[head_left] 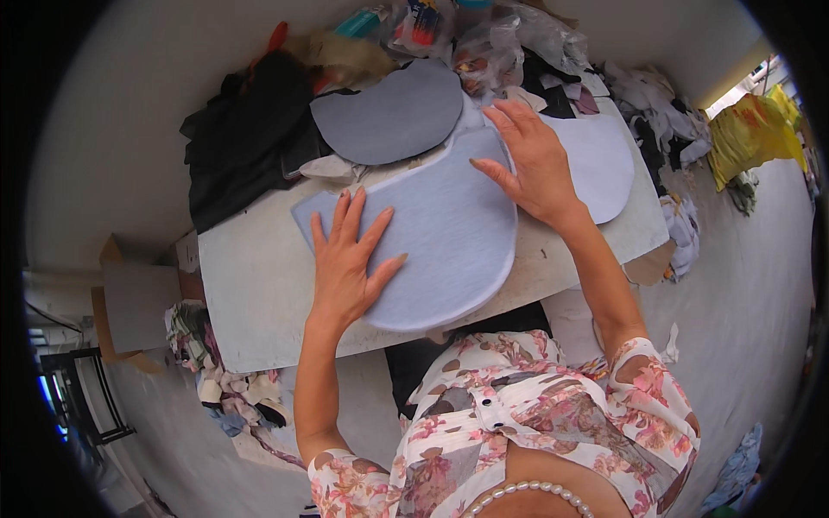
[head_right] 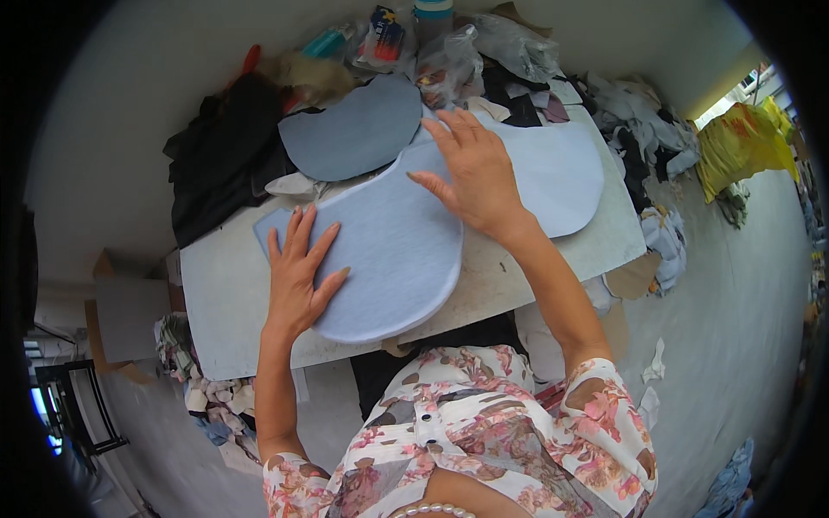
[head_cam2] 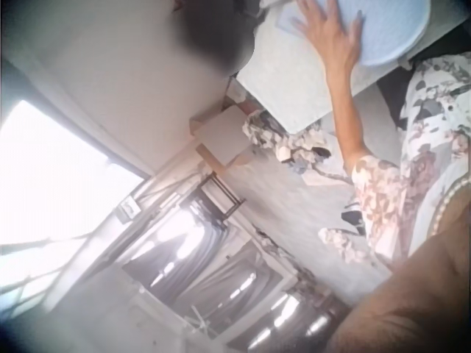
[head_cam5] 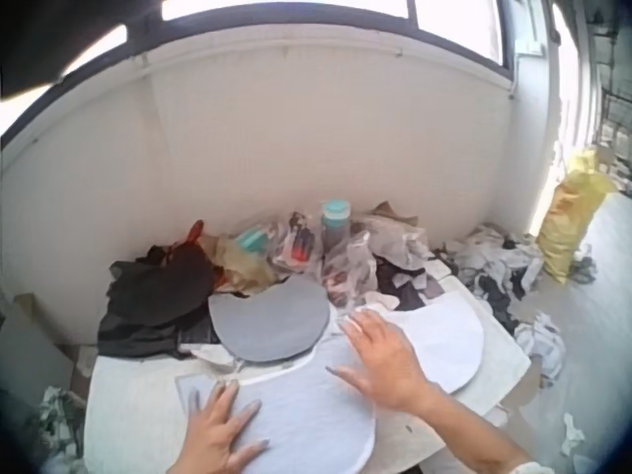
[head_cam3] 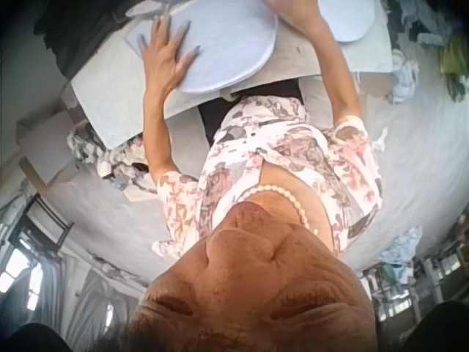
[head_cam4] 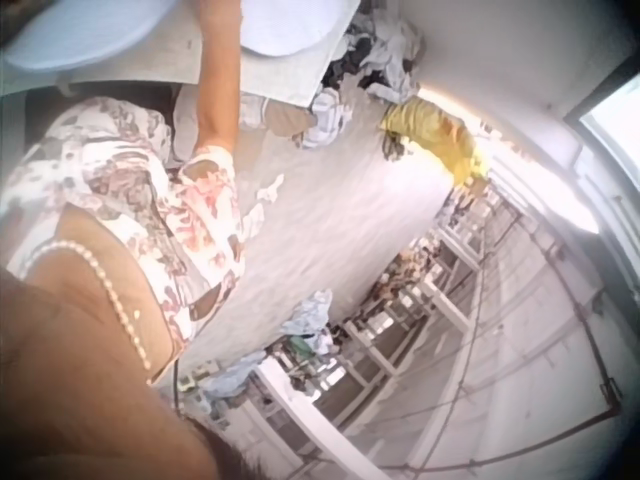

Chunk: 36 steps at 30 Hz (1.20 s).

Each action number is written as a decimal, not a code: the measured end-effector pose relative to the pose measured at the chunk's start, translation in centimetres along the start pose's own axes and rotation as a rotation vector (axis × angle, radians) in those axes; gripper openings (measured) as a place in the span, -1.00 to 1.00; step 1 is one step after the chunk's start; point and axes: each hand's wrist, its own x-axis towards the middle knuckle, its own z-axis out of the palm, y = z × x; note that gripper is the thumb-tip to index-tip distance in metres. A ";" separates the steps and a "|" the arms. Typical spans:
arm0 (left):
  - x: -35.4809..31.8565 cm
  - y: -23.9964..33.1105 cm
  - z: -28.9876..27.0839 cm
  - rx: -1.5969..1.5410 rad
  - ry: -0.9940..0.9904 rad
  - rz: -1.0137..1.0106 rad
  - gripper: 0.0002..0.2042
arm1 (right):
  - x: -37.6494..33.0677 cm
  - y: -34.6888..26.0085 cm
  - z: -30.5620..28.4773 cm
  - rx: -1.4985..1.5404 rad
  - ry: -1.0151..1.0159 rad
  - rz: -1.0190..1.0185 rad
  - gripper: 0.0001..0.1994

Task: The person repeatedly picks up gray and white semi-circular fabric pieces from a table, places them on a stack, and smooths them. The person handles the pieces one at a time and maintains a growing stack on the table.

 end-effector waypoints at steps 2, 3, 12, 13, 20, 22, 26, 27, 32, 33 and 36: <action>0.0 -0.1 0.2 0.010 -0.014 0.013 -0.45 | -0.4 -1.0 0.5 -0.053 -0.065 -0.174 -0.40; -0.2 -0.2 0.3 0.029 -0.012 0.024 -0.44 | -0.8 -1.4 1.3 -0.028 -0.167 -0.211 -0.38; -1.1 -0.4 0.8 0.030 0.010 0.042 -0.42 | -1.2 -1.9 2.5 -0.089 -0.285 -0.262 -0.41; -1.1 -0.3 0.8 0.024 0.012 0.045 -0.42 | -0.6 -2.2 2.0 -0.136 -0.227 -0.285 -0.45; -0.5 -0.7 -1.0 -0.142 -0.007 0.040 -0.42 | 14.6 -6.1 9.6 0.369 -0.320 -0.111 -0.81; -0.7 -1.4 -1.8 -0.226 0.111 0.028 -0.43 | 17.6 -7.4 13.0 0.308 -0.363 -0.105 -0.79; -0.9 -3.5 -2.9 -0.355 0.357 -0.036 -0.61 | 20.5 -7.3 20.7 0.081 -0.231 -0.140 -0.80; -0.9 -4.2 -2.9 -0.383 0.410 -0.050 -0.65 | 21.0 -6.7 22.1 0.068 -0.242 -0.100 -0.82; 0.1 -8.9 -3.1 -0.613 0.594 -0.298 -0.75 | 22.0 -6.6 22.6 0.132 -0.322 -0.071 -0.86; 0.9 -9.8 -3.0 -0.732 0.630 -0.364 -0.76 | 21.8 -6.7 21.9 0.144 -0.320 -0.090 -0.85; 4.7 -12.9 -2.2 -1.127 0.541 -0.524 -0.69 | 21.7 -6.5 19.7 0.192 -0.275 -0.123 -0.82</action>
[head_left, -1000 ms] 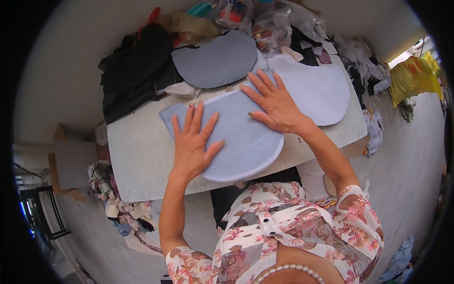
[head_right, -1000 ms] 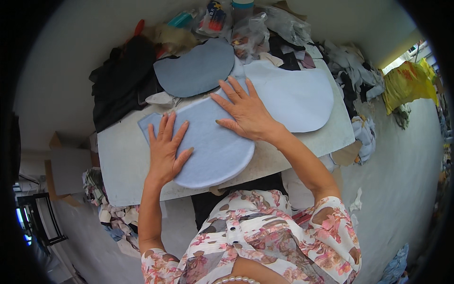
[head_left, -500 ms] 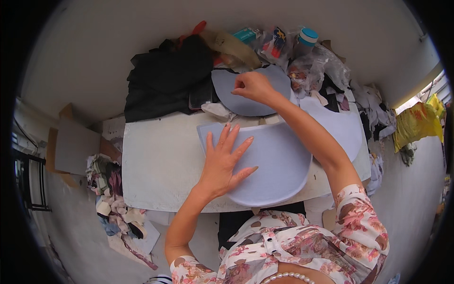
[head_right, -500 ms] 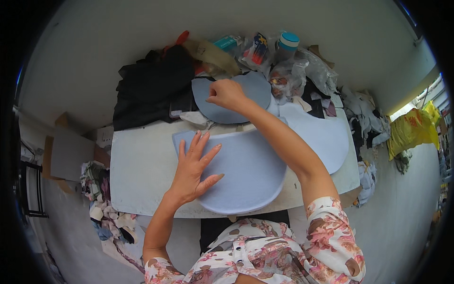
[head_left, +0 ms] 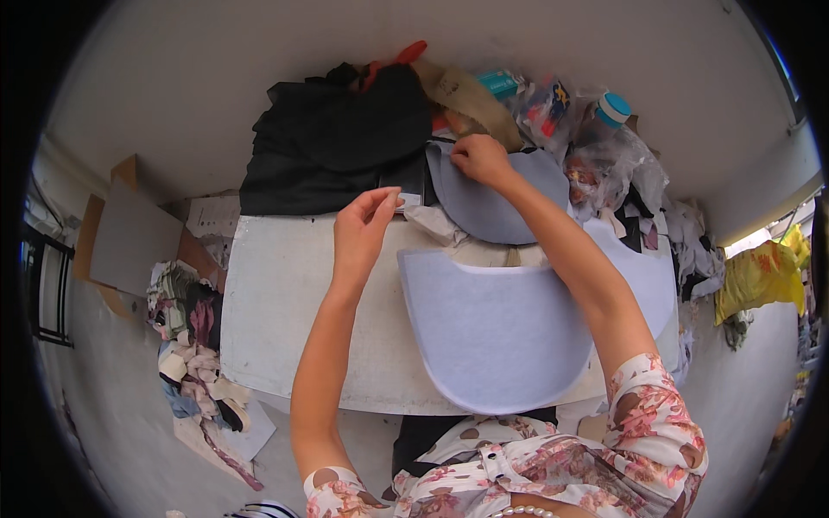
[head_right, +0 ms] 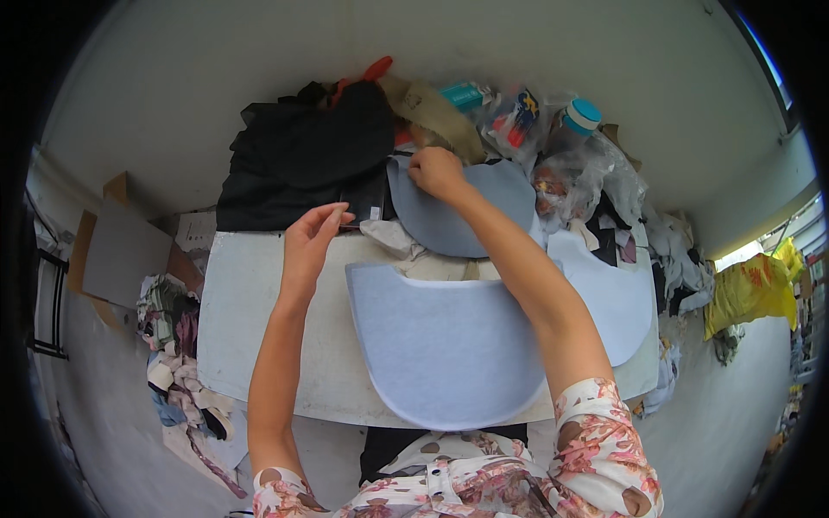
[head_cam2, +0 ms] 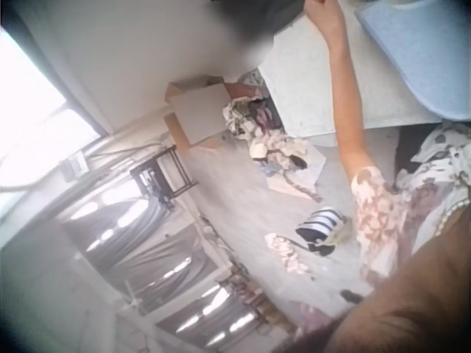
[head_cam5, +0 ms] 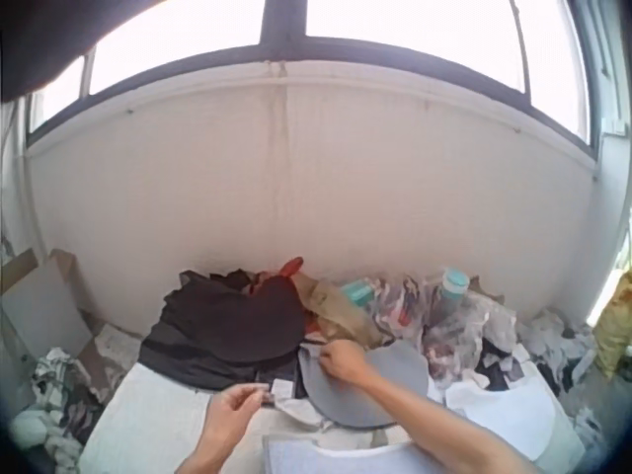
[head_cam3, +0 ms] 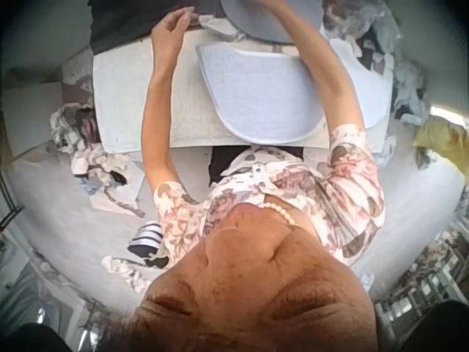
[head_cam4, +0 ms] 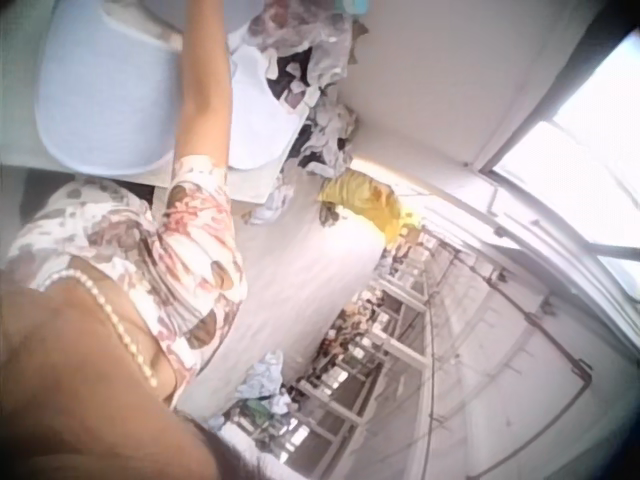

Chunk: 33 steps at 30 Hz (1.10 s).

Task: The person repeatedly picks up gray and white semi-circular fabric pieces from a table, places them on a stack, and smooths them. The person handles the pieces one at a time and maintains a growing stack on the table.

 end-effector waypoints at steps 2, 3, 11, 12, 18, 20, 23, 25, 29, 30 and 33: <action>2.9 -0.4 1.4 0.036 -0.052 -0.168 -0.65 | -0.7 -0.3 -1.4 0.040 0.059 -0.003 -0.83; 4.1 -0.3 2.2 0.053 -0.077 -0.251 -0.62 | -1.1 -0.7 -2.3 0.056 0.086 -0.036 -0.83; 8.0 0.4 8.4 0.032 -0.013 -0.124 -0.62 | -5.4 -4.4 -8.9 0.115 0.366 -0.350 -0.70; 7.6 0.8 8.4 0.129 -0.014 0.054 -0.67 | -4.8 -3.8 -9.7 0.319 0.305 -0.359 -0.60; 3.8 6.1 8.5 0.411 -0.046 0.489 -0.81 | -5.5 0.7 -13.4 0.278 -0.299 -0.218 -0.55; 2.9 7.2 8.0 0.388 0.028 0.590 -0.81 | -7.2 2.2 -14.4 0.102 -0.273 -0.246 -0.67; 2.2 8.2 7.0 0.346 0.080 0.637 -0.83 | -9.9 5.9 -15.5 -0.018 -0.063 -0.278 -0.67; 1.7 8.7 5.9 0.359 0.101 0.619 -0.83 | -11.8 7.5 -16.2 0.239 0.049 -0.176 -0.77; 0.6 9.2 4.0 0.088 0.072 0.475 -0.80 | -14.8 5.8 -19.2 0.815 0.060 0.086 -0.81; 0.1 9.4 3.8 0.037 0.092 0.455 -0.78 | -15.6 4.5 -19.4 0.930 0.140 0.080 -0.81; -1.4 10.7 4.1 -0.062 0.091 0.415 -0.76 | -17.2 3.4 -19.8 1.101 0.305 0.009 -0.78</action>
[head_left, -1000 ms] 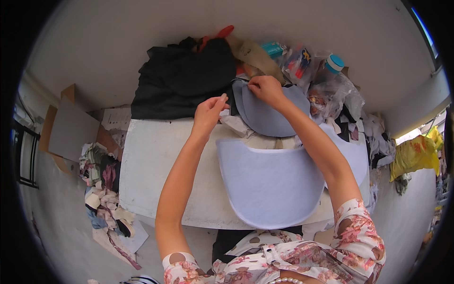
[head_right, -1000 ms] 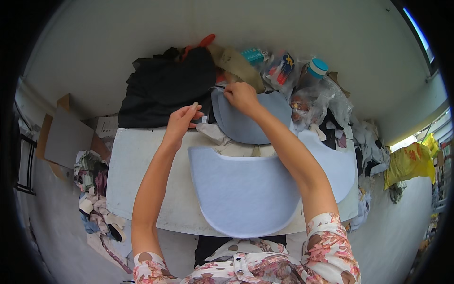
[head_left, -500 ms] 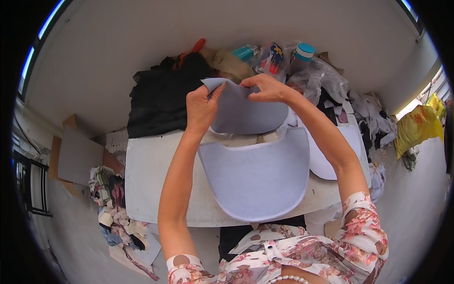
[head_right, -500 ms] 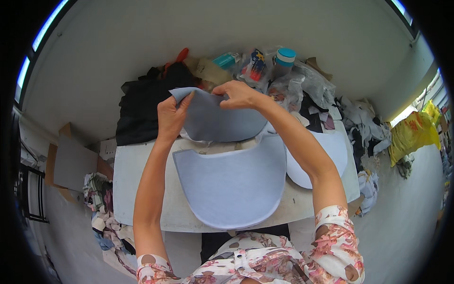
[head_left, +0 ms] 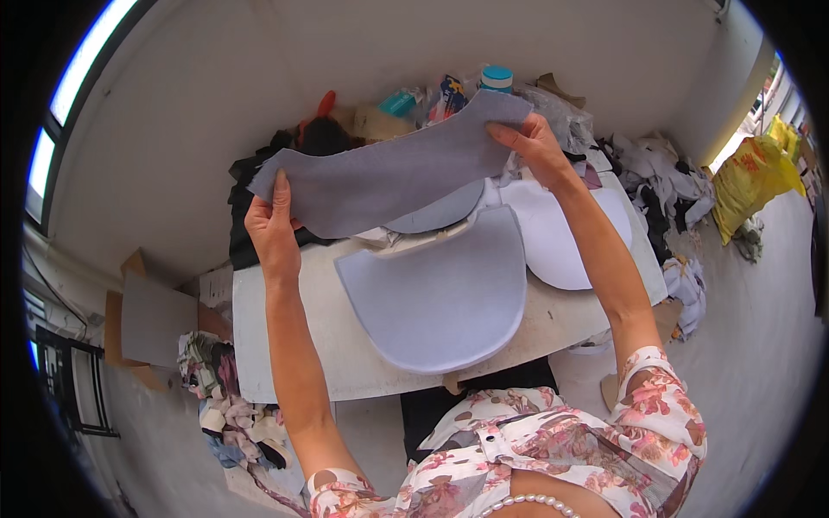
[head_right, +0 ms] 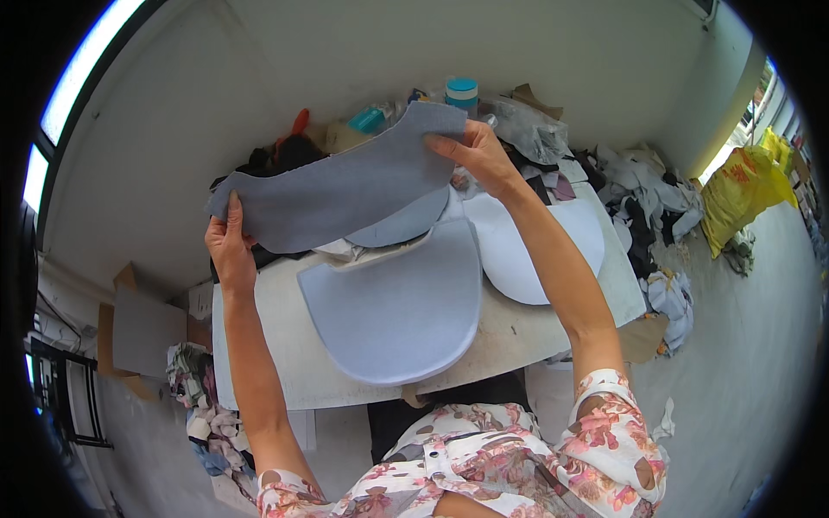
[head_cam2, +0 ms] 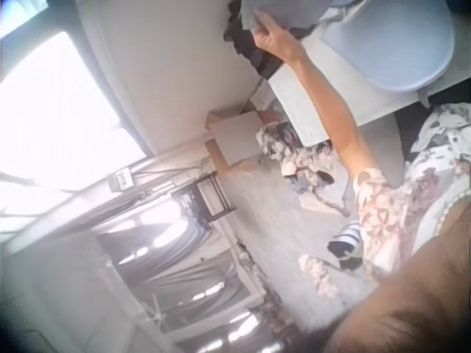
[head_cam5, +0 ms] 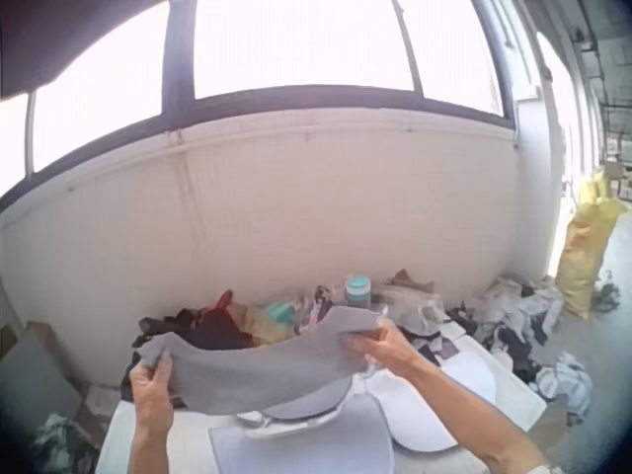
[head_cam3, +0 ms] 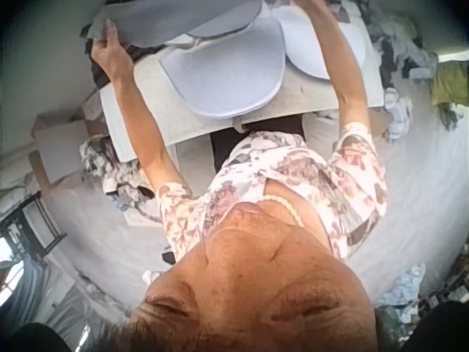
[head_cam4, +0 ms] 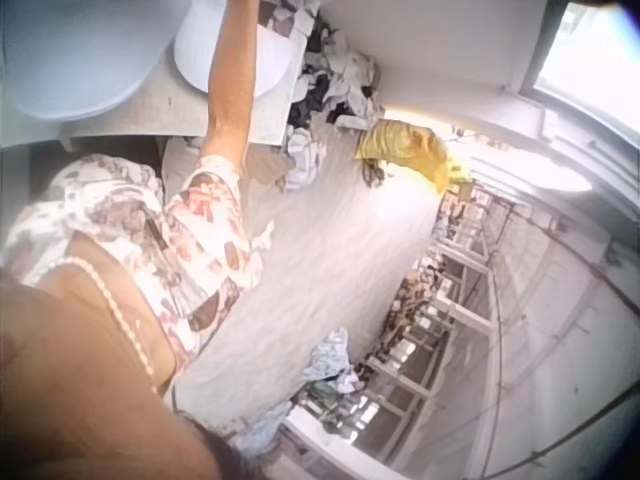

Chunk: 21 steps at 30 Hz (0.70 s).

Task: The person repeatedly picks up gray and white semi-circular fabric pieces from a table, places them on a stack, and smooths them. The person handles the pieces one at a time and maintains a growing stack on the table.

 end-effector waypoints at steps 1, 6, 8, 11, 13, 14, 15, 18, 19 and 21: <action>-0.4 0.3 -0.5 -0.003 0.003 -0.010 -0.76 | -0.6 -0.5 0.4 0.005 0.011 -0.035 -0.77; -2.7 2.2 -2.2 -0.151 -0.064 -0.074 -0.80 | -3.8 -3.5 1.7 -0.204 0.079 -0.111 -0.70; -4.0 2.8 -3.3 -0.188 -0.123 -0.120 -0.83 | -5.5 -4.0 1.7 -0.155 0.076 -0.087 -0.69; -6.0 2.8 -4.9 -0.257 -0.164 -0.215 -0.82 | -8.2 -4.1 1.5 -0.093 0.065 0.016 -0.69; -7.8 3.1 -4.9 -0.284 -0.143 -0.232 -0.81 | -9.7 -4.2 1.8 -0.070 0.087 0.085 -0.69; -8.6 3.2 -4.9 -0.298 -0.135 -0.237 -0.81 | -10.5 -4.6 2.2 -0.062 0.099 0.117 -0.69; -9.3 3.1 -5.1 -0.311 -0.148 -0.268 -0.80 | -11.2 -4.7 2.5 -0.054 0.111 0.149 -0.69; -10.6 2.7 -5.4 -0.327 -0.146 -0.356 -0.79 | -12.2 -4.4 2.6 0.000 0.094 0.230 -0.69; -10.9 2.4 -5.3 -0.314 -0.117 -0.392 -0.79 | -12.3 -4.0 2.5 0.009 0.095 0.251 -0.69; -11.4 1.2 -5.0 -0.295 -0.072 -0.445 -0.81 | -12.7 -2.8 2.2 0.027 0.096 0.293 -0.70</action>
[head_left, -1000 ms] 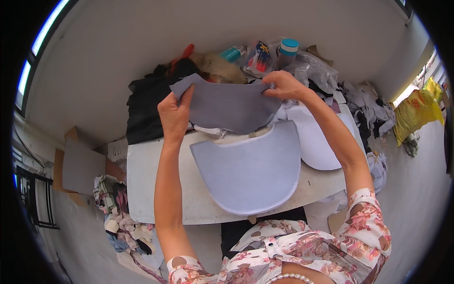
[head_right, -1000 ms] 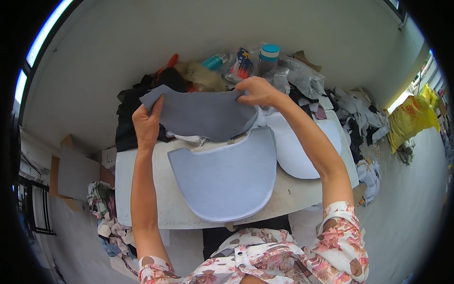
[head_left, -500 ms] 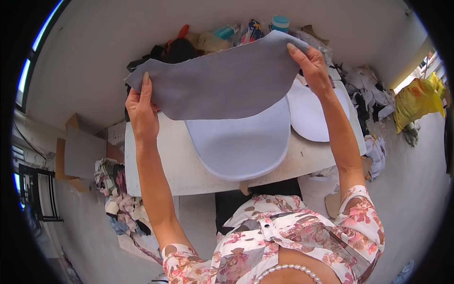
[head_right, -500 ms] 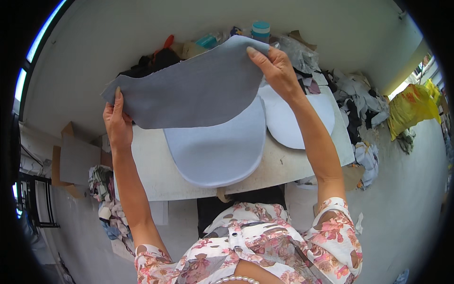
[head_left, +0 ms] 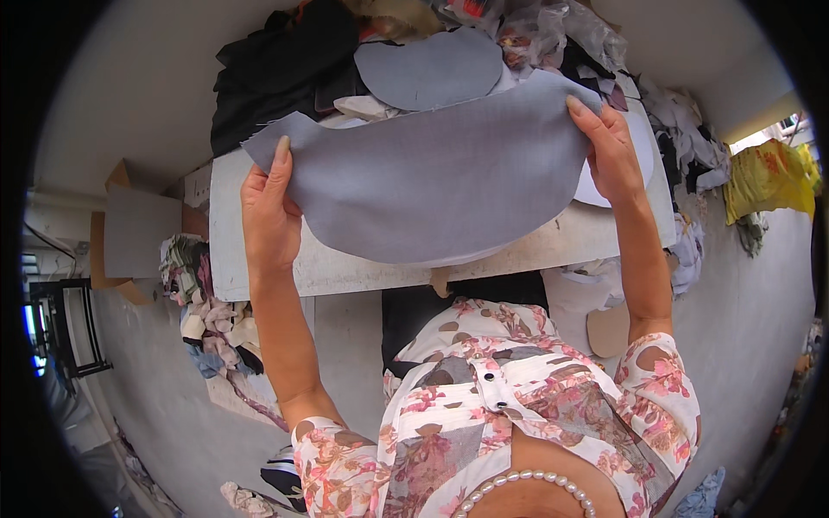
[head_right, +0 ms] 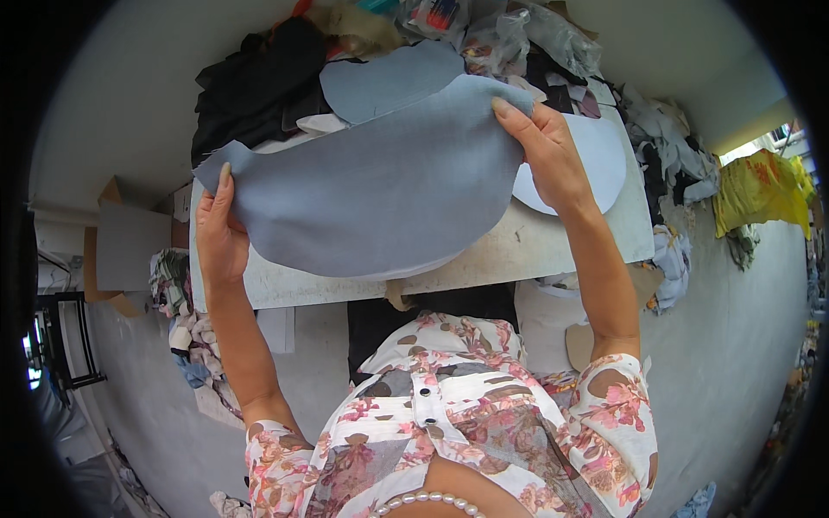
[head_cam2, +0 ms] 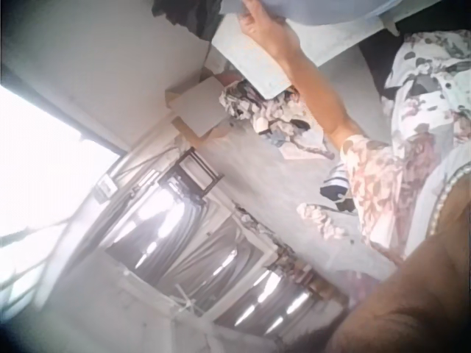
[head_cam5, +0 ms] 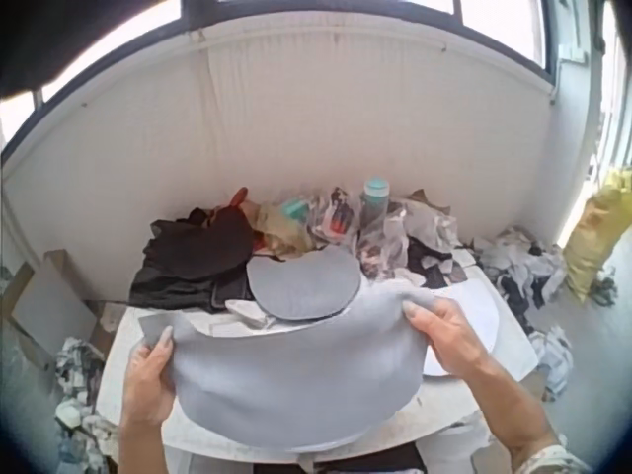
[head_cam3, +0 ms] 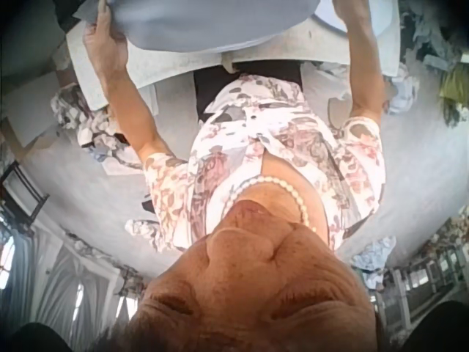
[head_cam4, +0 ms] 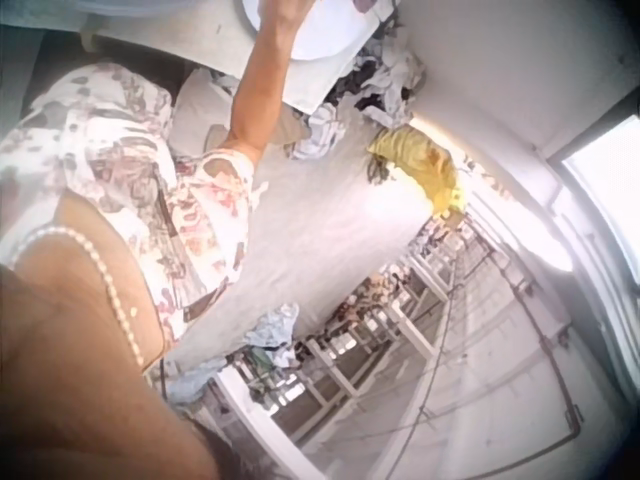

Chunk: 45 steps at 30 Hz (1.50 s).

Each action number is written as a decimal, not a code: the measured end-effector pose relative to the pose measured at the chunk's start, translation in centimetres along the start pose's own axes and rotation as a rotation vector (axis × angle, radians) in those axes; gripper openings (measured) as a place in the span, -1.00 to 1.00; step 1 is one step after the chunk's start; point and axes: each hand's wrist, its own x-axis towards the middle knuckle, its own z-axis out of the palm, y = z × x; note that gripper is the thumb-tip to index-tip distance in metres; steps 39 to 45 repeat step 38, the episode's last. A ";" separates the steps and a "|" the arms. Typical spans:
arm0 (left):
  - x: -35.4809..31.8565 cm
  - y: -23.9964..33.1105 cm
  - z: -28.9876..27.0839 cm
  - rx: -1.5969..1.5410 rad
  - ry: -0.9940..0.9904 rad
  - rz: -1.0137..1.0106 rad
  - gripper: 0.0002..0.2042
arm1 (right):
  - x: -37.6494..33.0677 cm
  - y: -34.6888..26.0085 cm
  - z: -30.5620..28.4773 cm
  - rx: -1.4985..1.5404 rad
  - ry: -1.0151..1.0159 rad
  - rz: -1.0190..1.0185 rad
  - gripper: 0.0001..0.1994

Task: The person repeatedly picks up gray and white semi-circular fabric pieces from a table, places them on a stack, and smooths them. The person handles the pieces one at a time and maintains a growing stack on the table.

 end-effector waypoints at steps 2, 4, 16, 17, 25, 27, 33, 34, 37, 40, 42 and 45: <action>0.5 -1.4 -0.9 -0.030 -0.069 -0.061 -0.81 | 0.5 1.3 -0.3 -0.032 -0.009 0.039 -0.72; 1.4 -2.5 -1.2 0.003 -0.019 -0.145 -0.82 | 0.9 2.0 0.2 -0.032 -0.004 0.068 -0.74; 3.9 -6.7 0.5 0.814 0.197 -0.011 -0.70 | 2.9 7.3 0.3 -0.764 0.163 -0.157 -0.83; 3.9 -6.8 0.4 0.814 0.206 -0.020 -0.70 | 3.0 7.4 0.3 -0.801 0.171 -0.138 -0.82; 4.7 -7.1 0.0 0.871 0.195 -0.062 -0.71 | 3.5 7.9 0.5 -1.045 0.180 -0.342 -0.68; 4.6 -6.8 0.1 0.933 0.205 -0.070 -0.68 | 3.2 6.0 0.8 -1.168 0.135 -0.131 -0.56; 2.3 -6.4 1.9 1.244 0.144 0.496 -0.51 | 2.7 5.2 1.2 -1.328 0.054 -0.505 -0.39; 2.0 -6.6 1.7 1.304 0.049 0.571 -0.52 | 2.4 5.2 1.8 -1.330 -0.042 -0.513 -0.40; 0.9 -6.7 1.4 1.135 -0.096 0.463 -0.52 | 2.0 5.6 3.4 -1.299 -0.208 -0.451 -0.39; 0.9 -6.4 0.5 1.053 -0.090 0.409 -0.49 | 2.1 5.8 3.0 -1.323 -0.221 -0.413 -0.35; 0.9 -6.4 0.5 1.053 -0.090 0.409 -0.49 | 2.1 5.8 3.0 -1.323 -0.221 -0.413 -0.35; 0.9 -6.4 0.5 1.053 -0.090 0.409 -0.49 | 2.1 5.8 3.0 -1.323 -0.221 -0.413 -0.35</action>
